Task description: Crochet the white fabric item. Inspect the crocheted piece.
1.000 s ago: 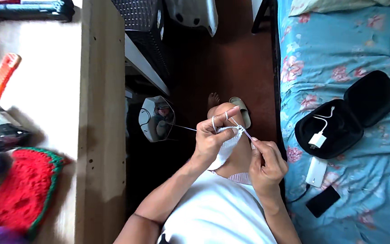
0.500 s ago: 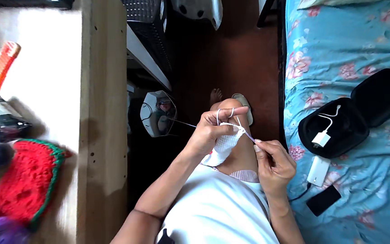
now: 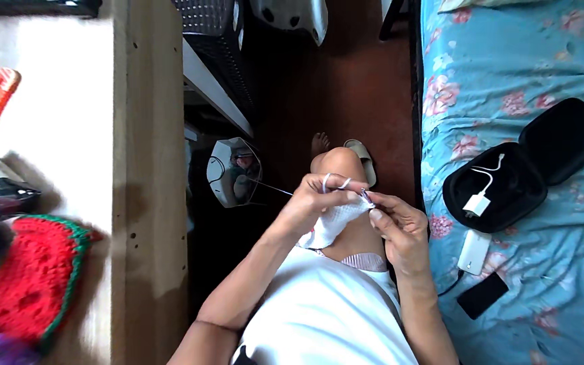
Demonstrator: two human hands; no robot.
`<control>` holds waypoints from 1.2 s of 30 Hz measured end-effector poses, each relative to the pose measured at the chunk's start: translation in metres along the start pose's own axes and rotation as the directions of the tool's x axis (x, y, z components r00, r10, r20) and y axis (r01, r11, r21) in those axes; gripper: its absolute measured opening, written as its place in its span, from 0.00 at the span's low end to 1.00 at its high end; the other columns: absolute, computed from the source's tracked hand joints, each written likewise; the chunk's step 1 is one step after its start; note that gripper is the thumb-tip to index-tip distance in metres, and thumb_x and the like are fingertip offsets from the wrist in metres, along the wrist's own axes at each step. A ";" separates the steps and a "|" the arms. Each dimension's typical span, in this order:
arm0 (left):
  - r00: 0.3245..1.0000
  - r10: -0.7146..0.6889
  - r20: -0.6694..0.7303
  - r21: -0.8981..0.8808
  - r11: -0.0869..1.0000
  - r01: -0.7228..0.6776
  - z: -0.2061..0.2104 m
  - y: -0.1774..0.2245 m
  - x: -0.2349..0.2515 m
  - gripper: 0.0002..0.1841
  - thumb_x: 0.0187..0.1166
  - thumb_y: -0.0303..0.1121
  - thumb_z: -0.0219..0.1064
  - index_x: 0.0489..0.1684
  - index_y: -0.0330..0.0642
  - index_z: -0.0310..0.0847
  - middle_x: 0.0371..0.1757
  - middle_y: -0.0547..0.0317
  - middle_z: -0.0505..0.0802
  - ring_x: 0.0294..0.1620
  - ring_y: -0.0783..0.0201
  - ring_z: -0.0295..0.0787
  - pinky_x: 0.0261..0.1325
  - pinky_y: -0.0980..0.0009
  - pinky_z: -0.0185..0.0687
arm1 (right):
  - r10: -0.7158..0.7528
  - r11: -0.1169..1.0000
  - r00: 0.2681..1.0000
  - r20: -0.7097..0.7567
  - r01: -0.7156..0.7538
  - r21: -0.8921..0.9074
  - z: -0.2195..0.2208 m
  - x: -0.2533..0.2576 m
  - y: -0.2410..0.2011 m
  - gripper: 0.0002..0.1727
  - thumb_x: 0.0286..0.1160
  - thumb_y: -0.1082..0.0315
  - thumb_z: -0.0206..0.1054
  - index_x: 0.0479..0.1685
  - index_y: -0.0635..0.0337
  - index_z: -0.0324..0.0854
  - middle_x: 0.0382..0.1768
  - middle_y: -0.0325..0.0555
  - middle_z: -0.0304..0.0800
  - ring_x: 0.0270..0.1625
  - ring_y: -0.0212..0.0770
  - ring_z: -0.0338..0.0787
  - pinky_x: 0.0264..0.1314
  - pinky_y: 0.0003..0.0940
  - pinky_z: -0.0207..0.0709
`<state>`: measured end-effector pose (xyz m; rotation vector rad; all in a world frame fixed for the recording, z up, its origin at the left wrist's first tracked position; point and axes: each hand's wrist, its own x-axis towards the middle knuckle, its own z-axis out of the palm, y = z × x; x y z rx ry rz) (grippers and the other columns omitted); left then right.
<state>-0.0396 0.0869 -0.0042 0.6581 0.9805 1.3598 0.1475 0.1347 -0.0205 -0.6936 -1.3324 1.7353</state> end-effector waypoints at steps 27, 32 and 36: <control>0.720 0.693 -0.047 0.487 0.645 -0.589 0.037 -0.055 0.002 0.23 0.72 0.17 0.70 0.68 0.36 0.84 0.43 0.56 0.95 0.43 0.72 0.92 0.52 0.73 0.89 | -0.142 0.824 0.984 -0.104 0.059 -0.563 0.010 -0.001 -0.019 0.19 0.73 0.80 0.63 0.63 0.70 0.87 0.38 0.42 0.92 0.34 0.19 0.85 0.40 0.11 0.80; 0.869 0.396 -0.296 0.166 0.918 -0.361 0.046 -0.037 -0.001 0.28 0.67 0.13 0.69 0.72 0.36 0.82 0.34 0.63 0.95 0.34 0.74 0.90 0.45 0.73 0.88 | 0.022 0.991 0.977 -0.212 -0.049 -0.125 0.008 -0.005 -0.013 0.17 0.71 0.82 0.64 0.59 0.68 0.83 0.33 0.35 0.90 0.25 0.20 0.79 0.24 0.14 0.71; 0.898 0.278 -0.340 0.067 0.960 -0.272 0.048 -0.028 0.002 0.29 0.65 0.13 0.66 0.70 0.37 0.84 0.30 0.65 0.93 0.32 0.74 0.88 0.44 0.73 0.87 | -0.262 0.878 0.940 -0.220 0.138 -0.458 0.011 -0.012 -0.002 0.09 0.71 0.82 0.66 0.49 0.74 0.82 0.38 0.38 0.92 0.38 0.18 0.89 0.43 0.12 0.84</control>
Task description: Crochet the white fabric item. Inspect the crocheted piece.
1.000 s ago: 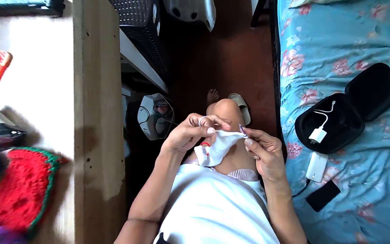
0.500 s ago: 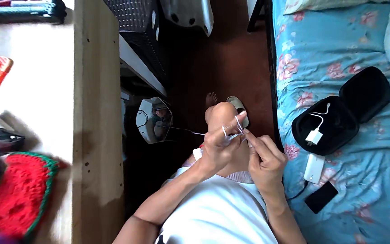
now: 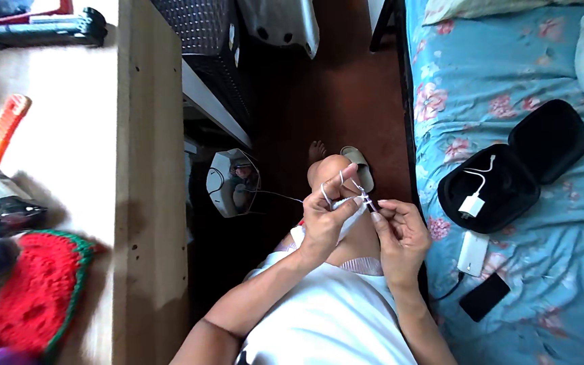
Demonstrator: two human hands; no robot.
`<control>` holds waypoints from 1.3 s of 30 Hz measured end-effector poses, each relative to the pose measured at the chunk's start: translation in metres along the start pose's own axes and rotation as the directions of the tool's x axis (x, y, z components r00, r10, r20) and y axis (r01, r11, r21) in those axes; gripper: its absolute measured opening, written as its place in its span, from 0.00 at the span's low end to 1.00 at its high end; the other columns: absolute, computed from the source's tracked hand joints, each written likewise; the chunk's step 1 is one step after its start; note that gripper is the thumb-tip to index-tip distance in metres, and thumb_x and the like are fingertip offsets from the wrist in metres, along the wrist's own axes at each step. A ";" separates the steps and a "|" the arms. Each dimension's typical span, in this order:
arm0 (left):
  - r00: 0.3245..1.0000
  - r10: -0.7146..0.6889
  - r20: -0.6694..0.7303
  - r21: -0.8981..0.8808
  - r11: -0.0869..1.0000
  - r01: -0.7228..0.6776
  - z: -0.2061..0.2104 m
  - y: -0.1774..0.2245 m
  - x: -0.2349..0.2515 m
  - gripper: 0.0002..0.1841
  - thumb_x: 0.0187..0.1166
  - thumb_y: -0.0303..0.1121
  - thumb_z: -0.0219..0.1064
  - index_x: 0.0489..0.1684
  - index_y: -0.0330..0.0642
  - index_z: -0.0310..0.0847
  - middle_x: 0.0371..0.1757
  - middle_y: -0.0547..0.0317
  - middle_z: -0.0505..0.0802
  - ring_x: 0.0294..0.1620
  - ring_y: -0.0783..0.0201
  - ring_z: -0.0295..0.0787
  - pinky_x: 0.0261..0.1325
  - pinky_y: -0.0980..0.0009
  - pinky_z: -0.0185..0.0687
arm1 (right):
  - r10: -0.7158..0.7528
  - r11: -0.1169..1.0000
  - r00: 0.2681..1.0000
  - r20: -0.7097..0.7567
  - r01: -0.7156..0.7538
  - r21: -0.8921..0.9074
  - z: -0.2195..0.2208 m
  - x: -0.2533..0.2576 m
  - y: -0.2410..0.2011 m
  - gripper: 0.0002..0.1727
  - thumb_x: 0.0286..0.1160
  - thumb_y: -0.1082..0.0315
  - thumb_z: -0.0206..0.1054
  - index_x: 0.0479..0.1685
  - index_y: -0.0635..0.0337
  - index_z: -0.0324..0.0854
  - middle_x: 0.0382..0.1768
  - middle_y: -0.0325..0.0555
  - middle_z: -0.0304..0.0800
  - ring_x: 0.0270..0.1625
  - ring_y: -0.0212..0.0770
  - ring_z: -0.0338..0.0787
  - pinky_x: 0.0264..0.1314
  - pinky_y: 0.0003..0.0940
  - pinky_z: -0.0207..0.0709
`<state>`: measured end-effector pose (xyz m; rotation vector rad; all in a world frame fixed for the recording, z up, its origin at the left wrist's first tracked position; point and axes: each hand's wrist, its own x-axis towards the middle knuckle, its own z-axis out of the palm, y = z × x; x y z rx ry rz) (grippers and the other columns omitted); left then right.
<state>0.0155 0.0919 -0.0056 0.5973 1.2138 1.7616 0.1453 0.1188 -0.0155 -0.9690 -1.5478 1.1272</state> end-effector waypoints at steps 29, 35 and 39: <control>0.874 -0.354 0.333 0.017 0.929 0.369 -0.018 0.012 0.013 0.09 0.65 0.14 0.67 0.30 0.39 0.90 0.32 0.63 0.94 0.33 0.76 0.88 0.40 0.78 0.85 | 0.231 0.647 0.903 0.362 -0.420 0.637 -0.019 0.010 0.013 0.13 0.77 0.69 0.69 0.57 0.52 0.93 0.34 0.35 0.93 0.23 0.17 0.77 0.22 0.12 0.67; 0.814 -0.422 0.399 0.219 0.906 0.363 -0.051 0.016 0.028 0.16 0.67 0.16 0.66 0.50 0.37 0.89 0.33 0.62 0.93 0.28 0.77 0.85 0.31 0.80 0.82 | 0.419 0.612 0.846 0.329 -0.531 0.586 -0.029 0.015 0.025 0.09 0.77 0.70 0.67 0.49 0.55 0.92 0.25 0.35 0.87 0.18 0.20 0.76 0.20 0.14 0.69; 0.756 -0.438 0.486 0.205 0.898 0.389 -0.088 0.010 0.038 0.17 0.69 0.19 0.65 0.54 0.41 0.90 0.37 0.63 0.96 0.37 0.72 0.93 0.45 0.74 0.90 | 0.474 0.607 0.820 0.321 -0.568 0.556 -0.040 0.015 0.044 0.10 0.81 0.67 0.63 0.49 0.51 0.90 0.25 0.32 0.85 0.18 0.20 0.75 0.19 0.14 0.69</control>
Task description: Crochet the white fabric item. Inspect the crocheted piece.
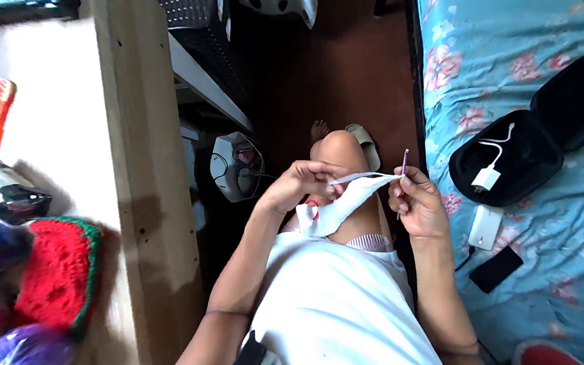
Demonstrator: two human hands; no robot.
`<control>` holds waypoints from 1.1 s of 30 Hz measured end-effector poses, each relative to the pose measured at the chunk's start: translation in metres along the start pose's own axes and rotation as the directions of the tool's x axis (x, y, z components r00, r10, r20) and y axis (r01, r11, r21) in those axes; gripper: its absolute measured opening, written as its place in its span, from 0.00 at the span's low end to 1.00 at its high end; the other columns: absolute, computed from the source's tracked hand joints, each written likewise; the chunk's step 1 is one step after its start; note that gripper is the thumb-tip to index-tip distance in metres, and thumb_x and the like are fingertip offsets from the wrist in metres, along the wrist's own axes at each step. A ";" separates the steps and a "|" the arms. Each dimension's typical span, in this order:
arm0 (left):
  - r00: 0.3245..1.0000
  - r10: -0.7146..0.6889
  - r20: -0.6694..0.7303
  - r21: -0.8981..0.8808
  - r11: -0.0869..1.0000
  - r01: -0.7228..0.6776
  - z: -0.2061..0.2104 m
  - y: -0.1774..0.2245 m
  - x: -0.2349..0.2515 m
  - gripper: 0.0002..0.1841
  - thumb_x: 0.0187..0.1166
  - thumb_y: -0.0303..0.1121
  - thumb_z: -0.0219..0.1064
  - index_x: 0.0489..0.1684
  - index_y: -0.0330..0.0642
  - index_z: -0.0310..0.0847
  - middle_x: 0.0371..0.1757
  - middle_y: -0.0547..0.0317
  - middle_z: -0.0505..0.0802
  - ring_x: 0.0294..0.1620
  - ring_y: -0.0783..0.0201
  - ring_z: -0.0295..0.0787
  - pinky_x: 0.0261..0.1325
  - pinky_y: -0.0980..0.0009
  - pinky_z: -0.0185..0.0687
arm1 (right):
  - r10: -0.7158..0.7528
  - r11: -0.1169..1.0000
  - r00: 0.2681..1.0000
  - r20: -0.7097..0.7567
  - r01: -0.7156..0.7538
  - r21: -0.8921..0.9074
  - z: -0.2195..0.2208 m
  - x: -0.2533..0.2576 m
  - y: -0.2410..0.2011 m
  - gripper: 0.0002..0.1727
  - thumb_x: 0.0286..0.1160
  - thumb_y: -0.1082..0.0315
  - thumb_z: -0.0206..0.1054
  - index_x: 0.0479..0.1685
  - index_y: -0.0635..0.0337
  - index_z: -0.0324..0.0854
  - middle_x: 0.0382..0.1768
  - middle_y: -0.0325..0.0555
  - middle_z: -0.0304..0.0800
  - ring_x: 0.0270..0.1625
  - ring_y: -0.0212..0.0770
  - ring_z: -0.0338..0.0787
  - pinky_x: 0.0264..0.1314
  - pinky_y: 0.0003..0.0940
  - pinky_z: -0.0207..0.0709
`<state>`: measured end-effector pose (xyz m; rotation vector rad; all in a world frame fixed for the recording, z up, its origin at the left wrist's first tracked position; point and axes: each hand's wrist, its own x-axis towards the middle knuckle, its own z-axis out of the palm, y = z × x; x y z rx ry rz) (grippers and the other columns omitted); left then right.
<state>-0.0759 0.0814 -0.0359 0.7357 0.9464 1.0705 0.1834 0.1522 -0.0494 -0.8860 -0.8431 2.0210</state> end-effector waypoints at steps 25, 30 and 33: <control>0.774 0.580 0.254 0.872 0.210 -0.443 0.050 -0.109 -0.011 0.11 0.74 0.24 0.65 0.44 0.38 0.95 0.55 0.49 0.95 0.66 0.48 0.86 0.68 0.51 0.76 | -0.069 0.980 0.981 -0.183 0.033 -0.196 -0.073 -0.017 -0.020 0.15 0.89 0.68 0.50 0.60 0.52 0.82 0.24 0.24 0.80 0.14 0.19 0.68 0.15 0.12 0.63; 0.759 0.597 0.259 0.839 0.249 -0.483 0.050 -0.109 -0.012 0.11 0.77 0.24 0.64 0.46 0.37 0.95 0.55 0.47 0.95 0.66 0.49 0.86 0.72 0.52 0.74 | -0.129 0.803 0.988 -0.087 0.053 -0.594 -0.079 -0.031 -0.025 0.17 0.83 0.72 0.57 0.66 0.61 0.81 0.31 0.29 0.83 0.19 0.19 0.69 0.19 0.15 0.63; 0.768 0.592 0.243 0.825 0.291 -0.485 0.051 -0.104 -0.011 0.11 0.77 0.24 0.64 0.48 0.36 0.94 0.54 0.47 0.95 0.65 0.49 0.86 0.74 0.53 0.72 | 0.119 0.629 0.988 0.103 0.005 -0.778 -0.092 -0.051 -0.018 0.21 0.76 0.77 0.61 0.68 0.65 0.83 0.34 0.36 0.86 0.21 0.19 0.69 0.22 0.17 0.62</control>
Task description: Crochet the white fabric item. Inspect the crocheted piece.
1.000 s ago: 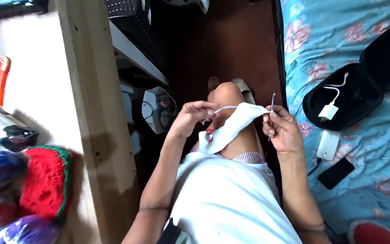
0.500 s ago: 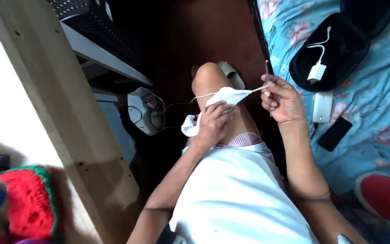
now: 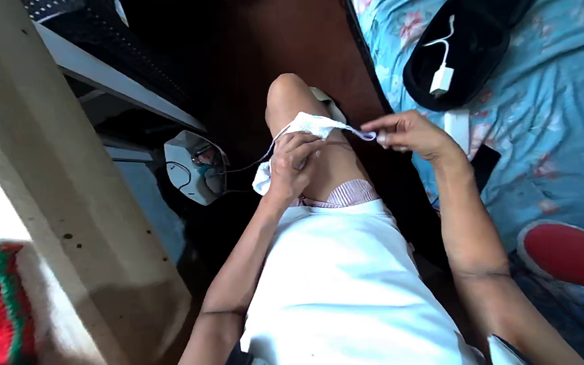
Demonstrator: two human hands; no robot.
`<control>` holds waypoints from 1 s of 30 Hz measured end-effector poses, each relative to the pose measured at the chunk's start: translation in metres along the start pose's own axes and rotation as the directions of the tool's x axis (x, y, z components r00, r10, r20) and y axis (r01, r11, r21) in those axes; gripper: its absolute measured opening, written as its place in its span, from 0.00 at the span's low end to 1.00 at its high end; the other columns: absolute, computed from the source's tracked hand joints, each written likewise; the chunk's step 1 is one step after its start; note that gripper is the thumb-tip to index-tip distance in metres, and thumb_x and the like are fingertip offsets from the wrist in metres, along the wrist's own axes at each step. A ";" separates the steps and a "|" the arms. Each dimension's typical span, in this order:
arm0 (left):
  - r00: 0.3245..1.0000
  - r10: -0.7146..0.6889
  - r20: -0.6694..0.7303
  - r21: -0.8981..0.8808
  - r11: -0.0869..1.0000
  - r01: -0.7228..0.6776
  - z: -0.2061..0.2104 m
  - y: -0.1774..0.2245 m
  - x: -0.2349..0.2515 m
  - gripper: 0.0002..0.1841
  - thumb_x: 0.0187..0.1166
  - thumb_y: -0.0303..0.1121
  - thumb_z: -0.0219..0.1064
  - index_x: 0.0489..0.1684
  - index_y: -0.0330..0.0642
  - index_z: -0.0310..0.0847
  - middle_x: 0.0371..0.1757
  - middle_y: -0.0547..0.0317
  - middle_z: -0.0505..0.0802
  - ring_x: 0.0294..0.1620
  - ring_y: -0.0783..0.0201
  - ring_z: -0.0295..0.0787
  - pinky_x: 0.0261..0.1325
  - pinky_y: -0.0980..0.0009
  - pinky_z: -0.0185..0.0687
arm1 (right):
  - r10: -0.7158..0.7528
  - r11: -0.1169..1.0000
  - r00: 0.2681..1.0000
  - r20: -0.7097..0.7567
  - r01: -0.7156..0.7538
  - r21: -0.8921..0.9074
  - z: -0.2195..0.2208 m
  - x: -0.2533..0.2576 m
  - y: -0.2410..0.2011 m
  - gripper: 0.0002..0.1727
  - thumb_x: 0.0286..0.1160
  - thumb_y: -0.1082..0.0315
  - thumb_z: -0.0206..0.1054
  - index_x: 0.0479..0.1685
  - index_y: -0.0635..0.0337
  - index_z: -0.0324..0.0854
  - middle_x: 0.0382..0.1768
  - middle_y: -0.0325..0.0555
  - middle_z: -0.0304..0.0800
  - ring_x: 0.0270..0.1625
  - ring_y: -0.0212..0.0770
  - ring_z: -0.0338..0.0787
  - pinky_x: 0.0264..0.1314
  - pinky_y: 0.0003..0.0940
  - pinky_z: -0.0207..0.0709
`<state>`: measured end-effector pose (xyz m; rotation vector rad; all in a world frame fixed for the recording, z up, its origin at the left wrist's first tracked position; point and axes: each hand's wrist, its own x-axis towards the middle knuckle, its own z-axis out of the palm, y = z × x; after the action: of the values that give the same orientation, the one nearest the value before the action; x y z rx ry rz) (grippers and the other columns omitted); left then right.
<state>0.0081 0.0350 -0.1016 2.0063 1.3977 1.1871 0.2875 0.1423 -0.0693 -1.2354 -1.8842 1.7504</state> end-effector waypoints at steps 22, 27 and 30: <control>0.769 -0.637 -0.053 0.052 0.767 0.640 -0.021 0.010 -0.008 0.34 0.74 0.34 0.73 0.83 0.37 0.71 0.66 0.37 0.85 0.61 0.49 0.86 0.61 0.55 0.83 | 0.281 0.832 0.508 -0.814 -0.552 -0.058 -0.168 0.047 0.117 0.33 0.72 0.76 0.59 0.84 0.58 0.73 0.76 0.62 0.79 0.75 0.56 0.81 0.74 0.55 0.74; 0.801 -0.593 -0.084 0.143 0.788 0.599 -0.021 0.005 -0.003 0.27 0.72 0.39 0.74 0.70 0.36 0.80 0.58 0.43 0.89 0.54 0.51 0.88 0.58 0.52 0.81 | 0.087 0.871 0.739 -0.668 -0.382 -0.309 -0.122 0.047 0.072 0.30 0.76 0.74 0.59 0.83 0.64 0.73 0.76 0.66 0.77 0.76 0.57 0.80 0.78 0.50 0.70; 0.887 -0.453 -0.091 0.176 0.869 0.462 -0.024 0.001 0.003 0.20 0.69 0.35 0.76 0.57 0.35 0.87 0.57 0.41 0.89 0.60 0.45 0.85 0.61 0.48 0.77 | -0.023 0.933 0.890 -0.456 -0.145 -0.329 -0.047 0.032 0.041 0.27 0.83 0.72 0.59 0.81 0.69 0.72 0.73 0.68 0.80 0.64 0.55 0.88 0.67 0.46 0.80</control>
<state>-0.0107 0.0341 -0.0864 1.6263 1.9407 0.9147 0.3173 0.1931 -0.1070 -1.6763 -1.9263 1.0303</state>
